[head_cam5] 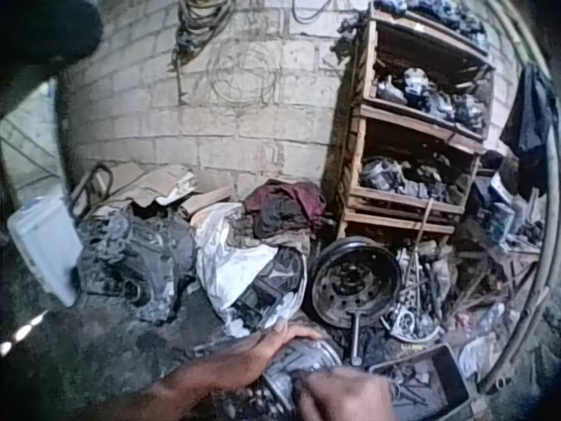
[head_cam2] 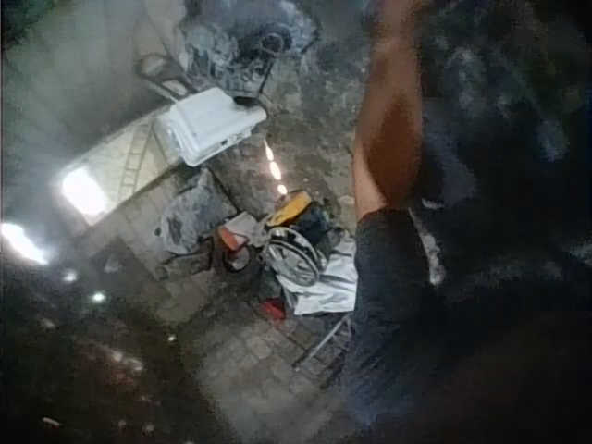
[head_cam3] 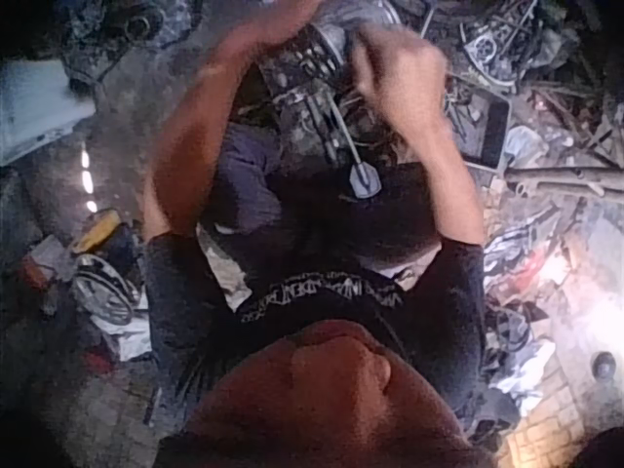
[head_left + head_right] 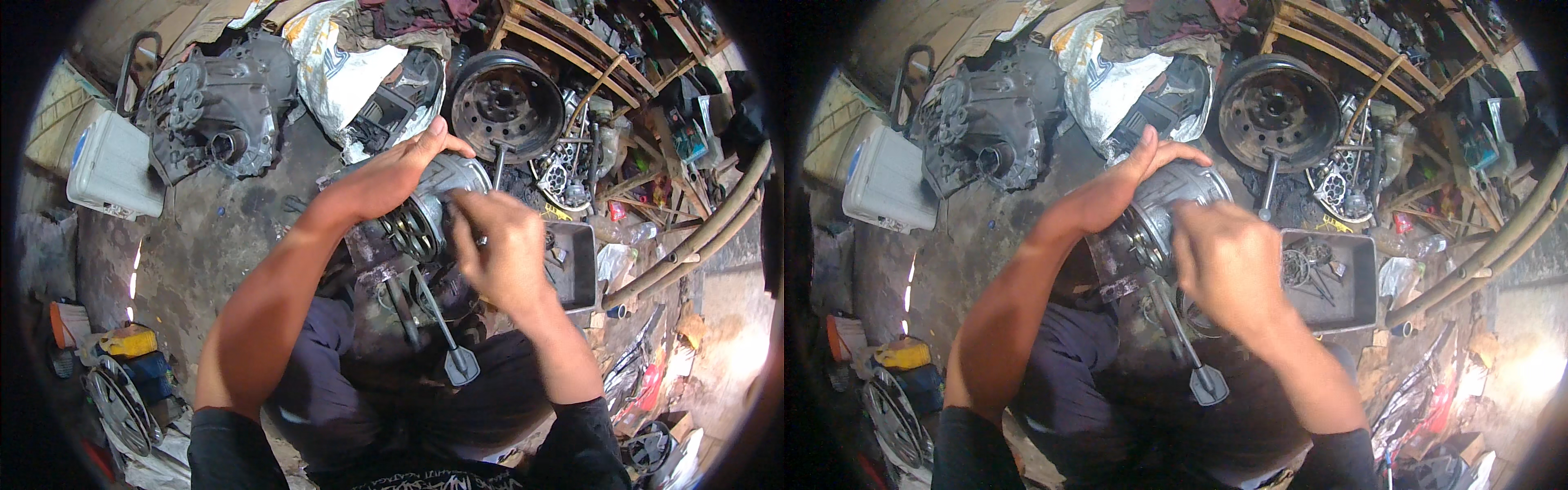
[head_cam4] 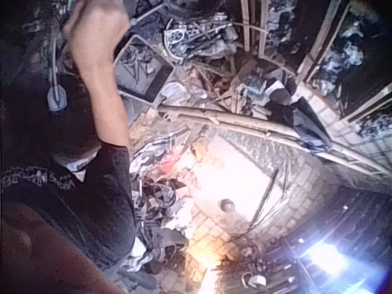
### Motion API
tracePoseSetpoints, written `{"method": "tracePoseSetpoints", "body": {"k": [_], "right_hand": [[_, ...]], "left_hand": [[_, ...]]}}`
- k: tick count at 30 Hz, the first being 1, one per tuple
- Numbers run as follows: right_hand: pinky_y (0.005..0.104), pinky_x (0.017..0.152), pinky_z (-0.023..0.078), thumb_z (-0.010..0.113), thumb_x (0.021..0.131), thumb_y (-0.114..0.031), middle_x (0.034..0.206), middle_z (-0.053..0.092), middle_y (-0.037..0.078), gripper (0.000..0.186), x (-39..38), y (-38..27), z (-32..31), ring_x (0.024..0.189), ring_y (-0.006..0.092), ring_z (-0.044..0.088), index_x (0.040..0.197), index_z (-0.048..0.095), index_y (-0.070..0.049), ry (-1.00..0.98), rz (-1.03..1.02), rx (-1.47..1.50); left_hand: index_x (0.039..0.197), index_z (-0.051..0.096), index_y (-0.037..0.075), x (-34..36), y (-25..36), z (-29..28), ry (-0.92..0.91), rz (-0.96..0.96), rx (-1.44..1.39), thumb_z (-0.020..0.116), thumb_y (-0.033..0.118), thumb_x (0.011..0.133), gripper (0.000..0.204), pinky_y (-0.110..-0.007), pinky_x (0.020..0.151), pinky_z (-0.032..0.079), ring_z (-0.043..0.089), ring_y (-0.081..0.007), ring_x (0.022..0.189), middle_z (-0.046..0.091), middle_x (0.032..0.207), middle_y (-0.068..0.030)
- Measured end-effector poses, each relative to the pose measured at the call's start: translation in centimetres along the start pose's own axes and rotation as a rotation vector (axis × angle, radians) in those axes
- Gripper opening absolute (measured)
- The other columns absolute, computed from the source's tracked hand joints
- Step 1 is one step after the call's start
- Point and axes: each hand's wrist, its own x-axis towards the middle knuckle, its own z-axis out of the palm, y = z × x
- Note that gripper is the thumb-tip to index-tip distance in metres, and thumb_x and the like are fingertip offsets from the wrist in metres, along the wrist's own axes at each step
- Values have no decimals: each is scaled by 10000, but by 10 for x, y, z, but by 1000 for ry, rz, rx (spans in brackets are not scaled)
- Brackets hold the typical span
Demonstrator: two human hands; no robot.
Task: The person is seated on the floor in a cluttered workshop, using a wrench to tighten bolts on a metallic mechanical component. They briefly pour liquid from a plastic bottle onto the part before continuing to tighten the bolts.
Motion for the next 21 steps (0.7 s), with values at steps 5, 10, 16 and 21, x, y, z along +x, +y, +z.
{"method": "tracePoseSetpoints", "body": {"k": [5, 10, 16, 21], "right_hand": [[432, 659, 562, 773, 812, -39, 773, 704, 76, 308, -1, 17, -26, 750, 284, 682, 1115, 775, -99, -181, -128, -95], [434, 649, 563, 780, 728, -42, 773, 692, 59, 437, -6, 13, -53, 757, 278, 684, 1159, 771, -115, -353, -141, -182], [436, 655, 566, 758, 712, -41, 791, 685, 78, 539, -6, 13, -48, 773, 289, 697, 1249, 741, -91, -355, -165, -169], [443, 652, 567, 757, 715, -43, 798, 694, 90, 555, -10, 12, -42, 774, 303, 713, 1268, 736, -91, -320, -137, -180]], "left_hand": [[1444, 639, 72, 0, 4, -1, -7, 20, 16, -24, 652, 1128, 936, -392, 1326, 194, 410, -263, 1504, 562, 1501, -114], [1433, 645, 66, 0, 4, 2, 13, -40, -19, -2, 663, 1129, 931, -392, 1326, 191, 413, -254, 1501, 556, 1519, -108], [1424, 651, 67, -3, 5, -1, 27, -4, 4, 6, 653, 1135, 918, -369, 1307, 236, 452, -242, 1466, 592, 1485, -98], [1423, 652, 62, 0, 5, -2, 8, -8, -64, -12, 636, 1137, 923, -376, 1327, 191, 415, -256, 1493, 571, 1503, -111]]}}
